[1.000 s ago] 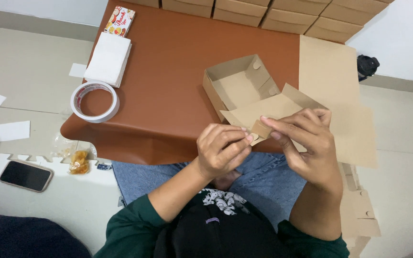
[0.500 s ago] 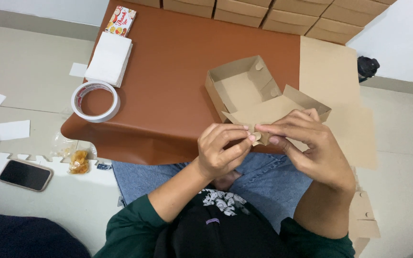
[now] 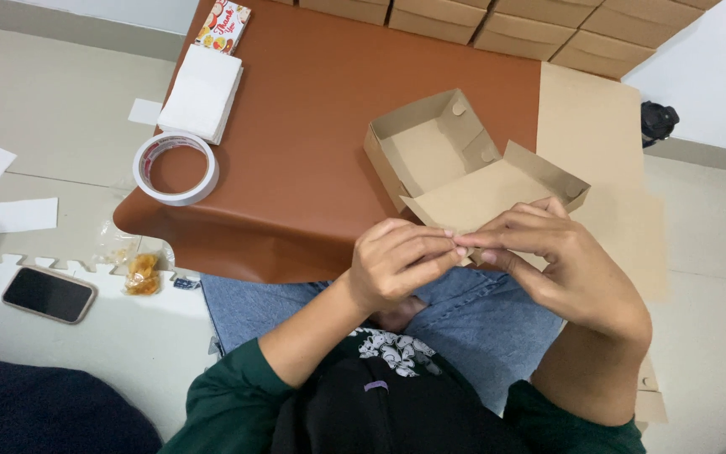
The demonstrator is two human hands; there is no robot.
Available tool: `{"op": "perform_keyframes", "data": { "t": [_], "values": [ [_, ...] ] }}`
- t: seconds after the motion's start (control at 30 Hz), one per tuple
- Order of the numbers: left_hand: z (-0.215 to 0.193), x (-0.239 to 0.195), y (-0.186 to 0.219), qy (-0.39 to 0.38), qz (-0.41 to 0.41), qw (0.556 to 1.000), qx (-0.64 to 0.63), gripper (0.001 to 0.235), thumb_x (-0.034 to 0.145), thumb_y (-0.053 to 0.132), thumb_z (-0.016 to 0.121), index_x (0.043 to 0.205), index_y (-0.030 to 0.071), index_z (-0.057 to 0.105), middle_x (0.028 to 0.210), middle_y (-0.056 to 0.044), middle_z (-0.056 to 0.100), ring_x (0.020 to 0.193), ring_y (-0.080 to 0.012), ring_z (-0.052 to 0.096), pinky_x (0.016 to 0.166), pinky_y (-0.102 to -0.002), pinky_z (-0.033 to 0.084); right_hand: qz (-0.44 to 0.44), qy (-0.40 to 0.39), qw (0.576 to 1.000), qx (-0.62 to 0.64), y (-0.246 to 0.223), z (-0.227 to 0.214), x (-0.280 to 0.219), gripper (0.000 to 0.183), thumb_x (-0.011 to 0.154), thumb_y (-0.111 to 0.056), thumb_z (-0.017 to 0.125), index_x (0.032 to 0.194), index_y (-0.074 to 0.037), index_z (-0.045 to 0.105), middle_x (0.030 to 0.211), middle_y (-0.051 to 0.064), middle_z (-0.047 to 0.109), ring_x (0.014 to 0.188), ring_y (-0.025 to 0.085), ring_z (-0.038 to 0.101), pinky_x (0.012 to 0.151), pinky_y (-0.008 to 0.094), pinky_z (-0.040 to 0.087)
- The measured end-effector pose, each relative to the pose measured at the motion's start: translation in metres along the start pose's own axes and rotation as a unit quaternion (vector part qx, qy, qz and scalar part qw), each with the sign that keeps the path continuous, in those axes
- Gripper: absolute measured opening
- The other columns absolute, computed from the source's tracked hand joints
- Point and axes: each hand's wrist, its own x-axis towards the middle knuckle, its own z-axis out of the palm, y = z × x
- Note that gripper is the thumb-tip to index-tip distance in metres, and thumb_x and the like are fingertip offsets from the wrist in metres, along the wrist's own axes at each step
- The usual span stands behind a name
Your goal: Assembling a cardboard box from a flat template by folding and tucking flaps at a natural pace.
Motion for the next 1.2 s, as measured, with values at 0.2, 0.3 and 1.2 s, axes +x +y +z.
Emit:
{"op": "perform_keyframes", "data": {
  "t": [0.2,0.3,1.2],
  "values": [
    [-0.015,0.003,0.003,-0.098,-0.244,0.949,-0.177,0.032,0.094,0.026,0.071,0.117,0.005,0.062,0.105,-0.009,0.070,0.090,-0.0140,0.077,0.079,-0.024,0.061,-0.014,0.039,0.999,-0.027,0.000,0.001,0.001,0.003,0.089,-0.019,0.071,0.091,-0.019,0.073,0.096,-0.012,0.075,0.090,0.007,0.066,0.115,0.043,0.028],
    [-0.023,0.013,-0.006,-0.187,-0.244,0.936,-0.169,0.031,0.097,0.033,0.067,0.124,0.017,0.066,0.110,0.001,0.073,0.090,-0.0139,0.073,0.077,-0.029,0.056,-0.029,0.064,0.995,-0.065,0.010,0.008,-0.002,0.016,0.085,-0.020,0.077,0.099,-0.015,0.069,0.094,-0.008,0.071,0.091,0.010,0.063,0.120,0.046,0.025],
    [-0.014,0.042,-0.007,-0.219,-0.306,0.900,-0.221,0.010,0.097,0.031,0.063,0.092,0.022,0.066,0.091,0.008,0.063,0.085,-0.0110,0.066,0.071,-0.026,0.051,-0.031,0.102,0.972,-0.212,0.000,0.006,-0.015,0.019,0.090,-0.024,0.072,0.104,-0.013,0.063,0.099,-0.003,0.067,0.102,0.017,0.064,0.123,0.047,0.018]
  ]
}}
